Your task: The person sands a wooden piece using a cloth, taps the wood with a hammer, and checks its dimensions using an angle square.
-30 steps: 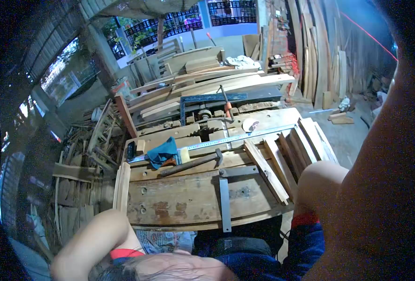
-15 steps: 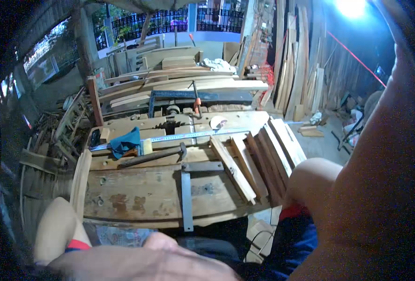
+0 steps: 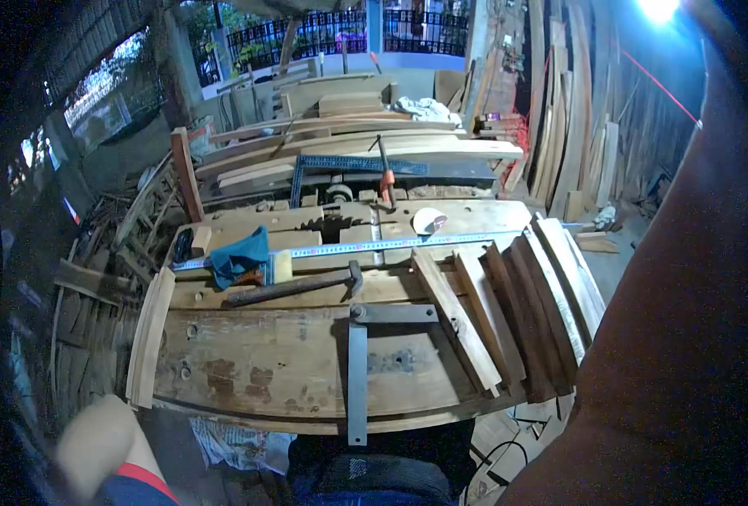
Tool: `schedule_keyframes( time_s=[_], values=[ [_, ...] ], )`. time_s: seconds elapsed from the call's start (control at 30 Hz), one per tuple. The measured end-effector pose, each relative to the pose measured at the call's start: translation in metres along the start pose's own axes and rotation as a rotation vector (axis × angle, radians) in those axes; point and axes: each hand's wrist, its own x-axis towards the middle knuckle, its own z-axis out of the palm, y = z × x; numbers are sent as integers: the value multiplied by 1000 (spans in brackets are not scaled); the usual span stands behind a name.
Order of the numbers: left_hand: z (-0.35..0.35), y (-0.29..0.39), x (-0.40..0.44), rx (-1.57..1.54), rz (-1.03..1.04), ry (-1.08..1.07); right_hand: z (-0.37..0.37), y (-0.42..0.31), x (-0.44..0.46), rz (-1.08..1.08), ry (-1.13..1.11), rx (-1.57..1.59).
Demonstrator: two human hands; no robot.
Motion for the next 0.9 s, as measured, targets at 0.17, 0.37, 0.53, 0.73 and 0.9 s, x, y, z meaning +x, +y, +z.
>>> schedule_keyframes(
  time_s=[0.17, 0.37, 0.53, 0.73, 0.9],
  values=[
    [-1, -4, -4, -8, 3, 3, 5, 7, -6, 26, -10, -12],
    [-3, -5, -2, -22, 3, 21, 2, 9, -5, 44, -12, -29],
    [4, -11, 1, -38, -17, 66, -8, 7, -8, 41, 7, -24],
    [8, -16, 0, -71, -10, 96, -16, 6, -5, 47, -1, -64],
    [3, -18, 5, -89, 0, 101, -22, 7, 3, 60, -6, -85]
  ],
)
